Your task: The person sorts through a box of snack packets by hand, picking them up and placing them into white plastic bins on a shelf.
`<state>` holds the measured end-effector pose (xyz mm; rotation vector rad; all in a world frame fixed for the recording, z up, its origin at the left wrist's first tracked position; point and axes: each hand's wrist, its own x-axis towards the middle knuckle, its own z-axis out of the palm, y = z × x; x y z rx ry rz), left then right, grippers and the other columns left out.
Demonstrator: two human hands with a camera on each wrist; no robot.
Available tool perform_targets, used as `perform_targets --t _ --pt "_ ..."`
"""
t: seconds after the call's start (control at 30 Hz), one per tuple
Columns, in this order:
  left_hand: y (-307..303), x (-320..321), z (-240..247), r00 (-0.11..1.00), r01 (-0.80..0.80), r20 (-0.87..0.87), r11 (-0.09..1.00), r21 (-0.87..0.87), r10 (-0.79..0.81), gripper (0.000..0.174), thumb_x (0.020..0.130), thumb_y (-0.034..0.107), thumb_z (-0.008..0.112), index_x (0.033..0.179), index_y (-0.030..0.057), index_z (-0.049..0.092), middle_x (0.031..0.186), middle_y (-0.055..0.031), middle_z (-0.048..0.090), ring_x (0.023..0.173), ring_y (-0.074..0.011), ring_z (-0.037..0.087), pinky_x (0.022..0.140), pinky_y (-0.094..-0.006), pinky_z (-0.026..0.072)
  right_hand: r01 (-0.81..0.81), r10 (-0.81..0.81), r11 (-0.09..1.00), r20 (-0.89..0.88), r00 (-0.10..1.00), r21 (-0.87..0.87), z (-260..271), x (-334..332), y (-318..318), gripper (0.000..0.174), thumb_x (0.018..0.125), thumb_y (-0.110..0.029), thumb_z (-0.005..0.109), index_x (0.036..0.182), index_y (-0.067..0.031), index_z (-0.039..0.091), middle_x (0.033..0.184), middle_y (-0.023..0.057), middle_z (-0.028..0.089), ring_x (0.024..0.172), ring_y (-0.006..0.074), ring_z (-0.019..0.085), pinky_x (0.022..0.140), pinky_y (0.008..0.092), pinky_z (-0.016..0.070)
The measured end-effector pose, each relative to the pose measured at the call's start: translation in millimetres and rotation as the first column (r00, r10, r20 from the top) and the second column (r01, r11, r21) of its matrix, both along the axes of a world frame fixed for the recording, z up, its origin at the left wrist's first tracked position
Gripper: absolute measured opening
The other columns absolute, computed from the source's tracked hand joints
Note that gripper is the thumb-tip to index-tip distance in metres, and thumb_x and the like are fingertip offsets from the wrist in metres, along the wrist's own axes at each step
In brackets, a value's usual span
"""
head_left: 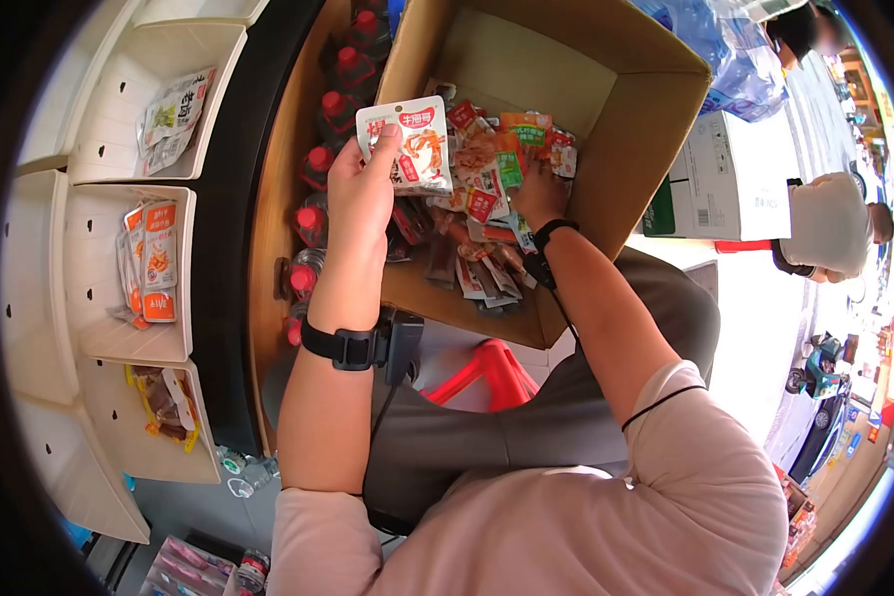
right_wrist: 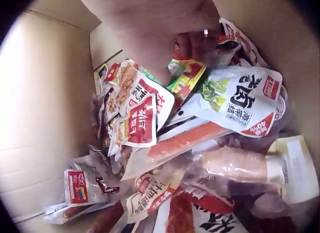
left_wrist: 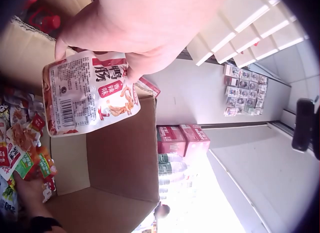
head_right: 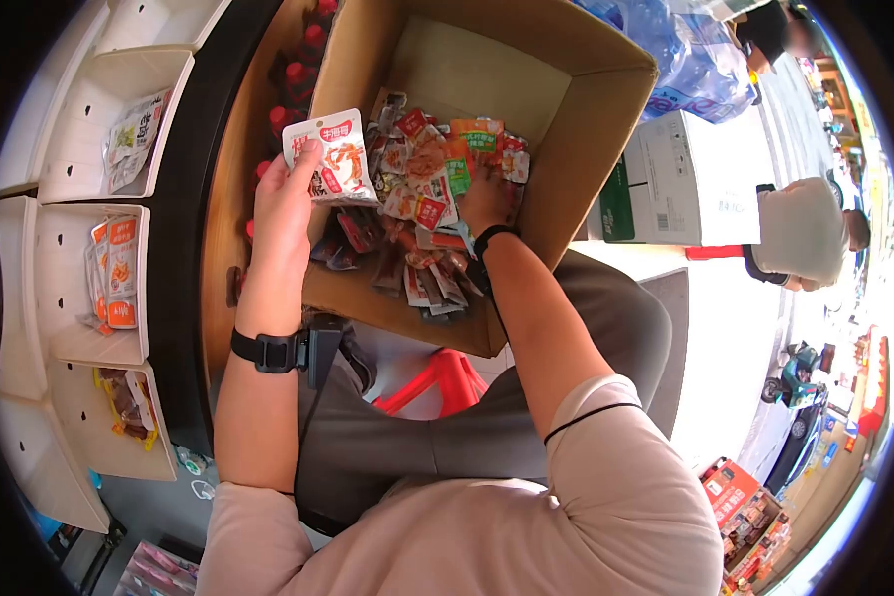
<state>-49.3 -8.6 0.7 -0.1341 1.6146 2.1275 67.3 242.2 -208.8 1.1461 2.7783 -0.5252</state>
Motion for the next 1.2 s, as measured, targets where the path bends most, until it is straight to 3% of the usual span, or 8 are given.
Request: perform_targets --t 0.27,0.37,0.57,0.87,0.97,1.03,1.1,1.2 --pt "-3.3 2.1 3.6 1.000 -0.030 -0.007 0.999 0.035 0.031 0.030 0.100 0.027 0.066 0.115 0.0008 0.066 0.105 -0.0052 0.072 0.088 -0.0097 0.068 0.078 -0.0276 0.0535 -0.086 0.062 0.965 -0.106 0.992 -0.246 -40.5 2.2 19.2 0.041 0.076 -0.015 0.076 0.112 0.0012 0.064 0.110 0.0258 0.067 0.108 0.0414 0.064 0.091 0.0506 0.0516" --pt "-4.5 2.6 0.9 0.999 -0.045 -0.014 0.999 0.026 0.045 0.030 0.101 0.026 0.065 0.115 0.0004 0.066 0.102 -0.0046 0.072 0.086 -0.0096 0.068 0.076 -0.0277 0.0541 -0.096 -0.019 0.943 -0.337 0.941 -0.320 -79.9 11.6 40.9 0.040 0.072 -0.015 0.075 0.108 0.0011 0.069 0.105 0.0245 0.070 0.101 0.0409 0.067 0.088 0.0471 0.0522" --pt "-4.4 9.6 10.1 0.998 -0.059 -0.021 0.997 0.046 0.060 0.028 0.102 0.024 0.062 0.115 -0.0006 0.065 0.101 -0.0056 0.072 0.085 -0.0093 0.068 0.075 -0.0272 0.0543 -0.026 -0.003 0.988 -0.188 0.982 -0.151 -34.0 15.5 26.8 0.051 0.070 -0.019 0.081 0.114 0.0013 0.066 0.107 0.0237 0.071 0.105 0.0382 0.067 0.089 0.0454 0.0523" --pt "-10.0 12.0 8.4 0.998 -0.056 -0.016 0.998 -0.002 0.056 0.024 0.103 0.022 0.060 0.111 -0.0012 0.064 0.099 -0.0063 0.072 0.083 -0.0095 0.067 0.073 -0.0266 0.0538 0.141 -0.238 0.940 -0.301 0.923 -0.312 -71.8 7.9 17.7 0.069 0.068 -0.020 0.084 0.128 0.0008 0.054 0.123 0.0263 0.063 0.116 0.0393 0.062 0.096 0.0452 0.0499" --pt "-14.8 19.0 9.3 0.999 -0.048 -0.012 0.999 0.020 0.048 0.023 0.103 0.022 0.061 0.108 -0.0004 0.065 0.098 -0.0064 0.072 0.082 -0.0091 0.067 0.072 -0.0264 0.0535 0.321 -0.321 0.946 -0.011 0.947 0.038 -2.8 -3.6 -15.4 0.069 0.067 -0.017 0.083 0.127 0.0006 0.054 0.125 0.0261 0.061 0.116 0.0394 0.061 0.098 0.0454 0.0488" --pt "-17.1 21.4 -0.5 0.996 -0.071 -0.046 0.997 0.032 0.072 0.022 0.102 0.021 0.063 0.107 0.0001 0.065 0.095 -0.0052 0.071 0.081 -0.0081 0.066 0.071 -0.0264 0.0532 0.222 -0.257 0.964 -0.311 0.915 -0.144 -86.2 -2.8 15.9 0.072 0.064 -0.013 0.084 0.128 -0.0001 0.054 0.119 0.0250 0.063 0.117 0.0412 0.059 0.099 0.0468 0.0476" --pt "-19.8 21.8 -0.7 0.993 -0.079 -0.083 0.997 -0.012 0.078 0.021 0.101 0.021 0.064 0.105 0.0003 0.064 0.093 -0.0046 0.071 0.080 -0.0079 0.065 0.070 -0.0264 0.0528 0.008 -0.103 0.981 -0.491 0.865 -0.192 -60.0 -6.5 2.7 0.069 0.062 -0.010 0.083 0.124 -0.0004 0.055 0.115 0.0249 0.062 0.116 0.0419 0.059 0.098 0.0474 0.0474" --pt "-21.6 25.1 -2.1 0.994 -0.064 -0.092 0.998 0.006 0.065 0.019 0.101 0.019 0.063 0.104 0.0003 0.063 0.092 -0.0048 0.071 0.079 -0.0079 0.065 0.070 -0.0262 0.0524 0.102 -0.113 0.994 -0.392 0.913 -0.049 -80.0 -9.0 -10.2 0.064 0.061 -0.010 0.085 0.117 -0.0004 0.056 0.107 0.0211 0.065 0.105 0.0400 0.063 0.093 0.0456 0.0502"
